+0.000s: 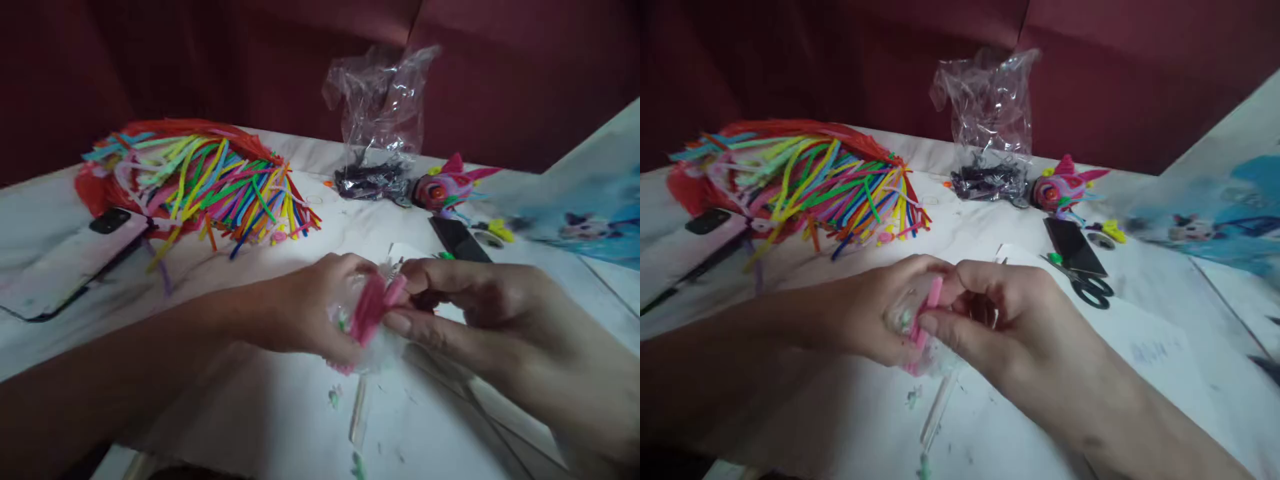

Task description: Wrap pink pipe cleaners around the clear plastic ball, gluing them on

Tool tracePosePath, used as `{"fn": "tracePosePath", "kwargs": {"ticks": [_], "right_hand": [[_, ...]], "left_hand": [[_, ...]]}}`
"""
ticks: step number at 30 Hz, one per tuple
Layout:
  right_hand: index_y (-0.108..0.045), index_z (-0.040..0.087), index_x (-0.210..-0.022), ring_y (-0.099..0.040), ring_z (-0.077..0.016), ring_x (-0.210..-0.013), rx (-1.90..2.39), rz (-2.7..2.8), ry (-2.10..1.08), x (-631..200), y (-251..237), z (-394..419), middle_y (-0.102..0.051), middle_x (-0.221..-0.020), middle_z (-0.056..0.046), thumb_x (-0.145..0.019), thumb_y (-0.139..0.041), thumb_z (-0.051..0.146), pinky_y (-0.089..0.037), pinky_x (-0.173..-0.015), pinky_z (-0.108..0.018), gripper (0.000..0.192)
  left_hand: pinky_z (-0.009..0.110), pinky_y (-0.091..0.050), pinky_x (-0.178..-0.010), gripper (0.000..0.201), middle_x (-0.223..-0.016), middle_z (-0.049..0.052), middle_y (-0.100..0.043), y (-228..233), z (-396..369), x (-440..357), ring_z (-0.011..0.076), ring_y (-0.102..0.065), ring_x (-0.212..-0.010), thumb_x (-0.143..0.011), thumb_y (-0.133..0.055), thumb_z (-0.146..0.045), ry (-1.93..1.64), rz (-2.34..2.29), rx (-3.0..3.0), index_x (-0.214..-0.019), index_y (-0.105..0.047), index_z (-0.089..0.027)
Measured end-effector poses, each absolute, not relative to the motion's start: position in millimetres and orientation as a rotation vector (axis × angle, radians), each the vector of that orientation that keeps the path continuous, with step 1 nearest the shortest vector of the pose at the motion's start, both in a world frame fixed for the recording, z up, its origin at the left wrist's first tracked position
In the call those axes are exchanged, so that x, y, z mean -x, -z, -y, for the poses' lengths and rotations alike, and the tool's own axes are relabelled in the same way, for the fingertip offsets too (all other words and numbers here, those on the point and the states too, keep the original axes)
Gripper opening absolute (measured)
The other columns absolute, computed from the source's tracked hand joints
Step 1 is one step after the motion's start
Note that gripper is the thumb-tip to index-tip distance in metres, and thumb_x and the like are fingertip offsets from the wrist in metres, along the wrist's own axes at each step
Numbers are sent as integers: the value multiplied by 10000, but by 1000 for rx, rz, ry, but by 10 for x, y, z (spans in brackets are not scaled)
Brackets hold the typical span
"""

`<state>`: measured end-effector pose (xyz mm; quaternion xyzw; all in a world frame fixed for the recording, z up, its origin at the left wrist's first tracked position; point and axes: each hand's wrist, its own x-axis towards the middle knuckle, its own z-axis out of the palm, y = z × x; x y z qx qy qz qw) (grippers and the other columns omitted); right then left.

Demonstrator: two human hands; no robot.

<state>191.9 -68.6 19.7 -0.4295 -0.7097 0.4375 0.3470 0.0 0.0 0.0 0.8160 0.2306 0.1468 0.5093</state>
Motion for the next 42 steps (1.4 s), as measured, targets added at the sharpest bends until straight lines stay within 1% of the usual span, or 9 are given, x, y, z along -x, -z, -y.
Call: {"fn": "tracePosePath", "kwargs": {"ticks": [3,5,8,15,21,27,34,39,42], "right_hand": [[-572,43,-785,-487,-95,-716,1035,1876,-1174,-1750,-271,679,-460,-803,-56,-894,-497,186,-427,-634,-35,194],[-557,45,-763,-479,-100,-697,1045,1888,-1161,-1716,-281,682,-456,-785,-57,-899,-461,203,-423,-611,-50,229],[-548,60,-762,-459,-113,-671,1136,1884,-1111,-1771,-230,677,-450,-764,-53,-894,-450,276,-396,-545,-74,272],[-542,56,-735,-400,-96,-626,1152,1914,-1001,-1852,-72,562,-430,-702,-47,-895,-501,294,-363,-539,-75,290],[-552,53,-761,-385,-91,-602,1166,1889,-1003,-1887,-41,535,-428,-698,-48,-902,-534,310,-335,-499,-71,294],[-553,54,-742,-383,-85,-590,1167,1938,-964,-1908,-48,501,-425,-677,-40,-901,-517,301,-327,-489,-69,296],[-557,60,-761,-363,-76,-566,1185,1933,-954,-1917,-39,485,-420,-670,-31,-897,-520,321,-302,-464,-74,297],[-544,62,-763,-369,-84,-568,1215,1924,-952,-1930,-31,491,-422,-667,-34,-884,-526,354,-305,-455,-78,318],[-548,62,-776,-378,-78,-580,1207,1945,-944,-1933,-34,485,-431,-682,-29,-890,-519,336,-316,-474,-70,298]], "left_hand": [[270,-481,-685,728,-1080,57,-552,11,16,-18,212,-569,-928,-577,-733,-219,-334,-612,-1985,-1208,-373,-187],[279,-480,-669,737,-1076,64,-554,15,17,-23,218,-573,-906,-573,-735,-236,-329,-624,-1991,-1213,-373,-190],[266,-473,-672,704,-1045,55,-568,18,8,-18,199,-576,-878,-588,-732,-237,-356,-592,-1994,-1200,-388,-179],[216,-457,-602,639,-964,25,-566,23,-20,0,159,-570,-813,-602,-715,-176,-367,-535,-1985,-1164,-412,-159],[239,-458,-676,641,-1026,27,-561,11,-33,-8,163,-566,-842,-586,-734,-202,-375,-560,-2013,-1151,-433,-169],[259,-461,-654,591,-949,23,-579,-5,-33,-4,192,-568,-856,-586,-736,-212,-364,-554,-2027,-1109,-464,-168],[290,-454,-741,450,-1004,34,-586,-67,-29,-20,193,-561,-911,-700,-628,-209,-306,-545,-1993,-1119,-472,-163],[286,-449,-764,432,-1060,44,-569,-76,-25,-29,190,-551,-955,-735,-580,-201,-297,-545,-1956,-1144,-446,-169],[315,-428,-836,417,-1098,49,-547,-66,-25,-31,197,-525,-1009,-753,-568,-230,-304,-532,-1930,-1146,-442,-173]]}}
